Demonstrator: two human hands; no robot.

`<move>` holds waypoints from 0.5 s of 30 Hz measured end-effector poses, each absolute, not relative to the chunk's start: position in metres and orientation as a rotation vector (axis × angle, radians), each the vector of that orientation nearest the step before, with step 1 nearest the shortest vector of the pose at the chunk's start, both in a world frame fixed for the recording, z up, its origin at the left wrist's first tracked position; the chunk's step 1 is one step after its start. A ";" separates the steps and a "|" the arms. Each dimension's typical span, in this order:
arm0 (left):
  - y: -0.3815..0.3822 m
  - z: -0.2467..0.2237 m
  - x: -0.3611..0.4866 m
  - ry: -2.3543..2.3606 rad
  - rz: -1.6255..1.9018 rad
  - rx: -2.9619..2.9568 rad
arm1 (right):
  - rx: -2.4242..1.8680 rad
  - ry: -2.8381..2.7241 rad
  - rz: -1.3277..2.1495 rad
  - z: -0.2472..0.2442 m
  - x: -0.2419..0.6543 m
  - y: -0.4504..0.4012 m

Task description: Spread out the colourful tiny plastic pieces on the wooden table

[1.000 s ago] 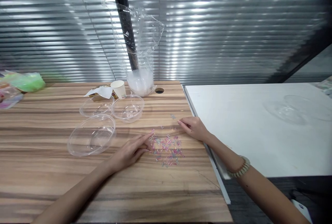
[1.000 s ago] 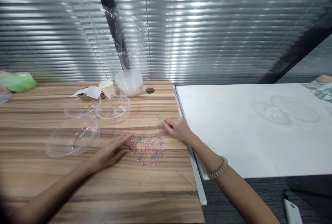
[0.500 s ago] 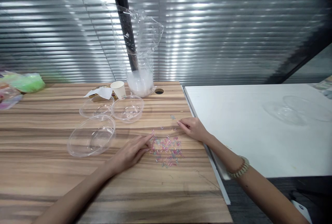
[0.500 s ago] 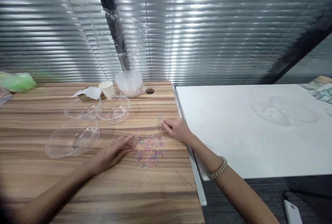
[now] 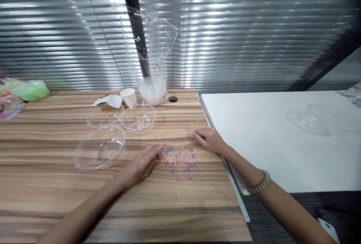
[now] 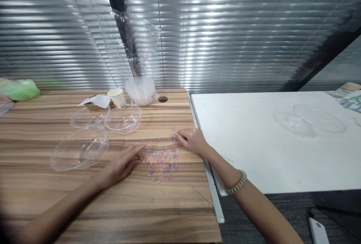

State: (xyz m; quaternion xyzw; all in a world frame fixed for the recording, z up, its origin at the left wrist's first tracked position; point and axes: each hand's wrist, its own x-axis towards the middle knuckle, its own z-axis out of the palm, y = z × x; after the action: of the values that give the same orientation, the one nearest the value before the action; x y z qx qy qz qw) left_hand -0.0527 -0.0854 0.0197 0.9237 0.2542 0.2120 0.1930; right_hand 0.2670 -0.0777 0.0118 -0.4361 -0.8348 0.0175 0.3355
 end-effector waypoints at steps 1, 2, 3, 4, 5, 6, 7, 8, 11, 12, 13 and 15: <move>-0.085 0.019 -0.053 0.720 0.585 2.586 | -1.139 -2.180 0.047 0.012 0.267 -0.078; -0.085 0.019 -0.053 0.725 0.576 2.578 | -1.141 -2.184 0.048 0.012 0.267 -0.078; -0.085 0.018 -0.053 0.727 0.572 2.570 | -1.143 -2.188 0.050 0.013 0.267 -0.078; -0.085 0.017 -0.053 0.727 0.571 2.564 | -1.145 -2.193 0.051 0.013 0.267 -0.078; -0.085 0.017 -0.053 0.724 0.571 2.561 | -1.147 -2.198 0.052 0.013 0.266 -0.078; -0.085 0.017 -0.053 0.720 0.571 2.562 | -1.150 -2.202 0.053 0.013 0.266 -0.078; -0.085 0.016 -0.053 0.719 0.570 2.563 | -1.153 -2.206 0.055 0.013 0.266 -0.078; -0.085 0.016 -0.053 0.717 0.573 2.566 | -1.155 -2.209 0.056 0.013 0.266 -0.078; -0.086 0.017 -0.054 0.723 0.568 2.573 | -1.157 -2.214 0.064 0.013 0.266 -0.078; -0.086 0.017 -0.054 0.726 0.564 2.574 | -1.157 -2.216 0.067 0.013 0.266 -0.078; -0.086 0.018 -0.054 0.728 0.560 2.574 | -1.156 -2.218 0.069 0.013 0.266 -0.078; -0.085 0.018 -0.055 0.722 0.550 2.576 | -1.156 -2.224 0.074 0.013 0.266 -0.078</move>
State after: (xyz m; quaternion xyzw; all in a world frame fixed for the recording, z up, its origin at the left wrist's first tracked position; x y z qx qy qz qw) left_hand -0.0548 -0.0854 0.0178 0.9234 0.2589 0.1971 0.2037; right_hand 0.2663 -0.0784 0.0130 -0.4381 -0.8426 0.0281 0.3119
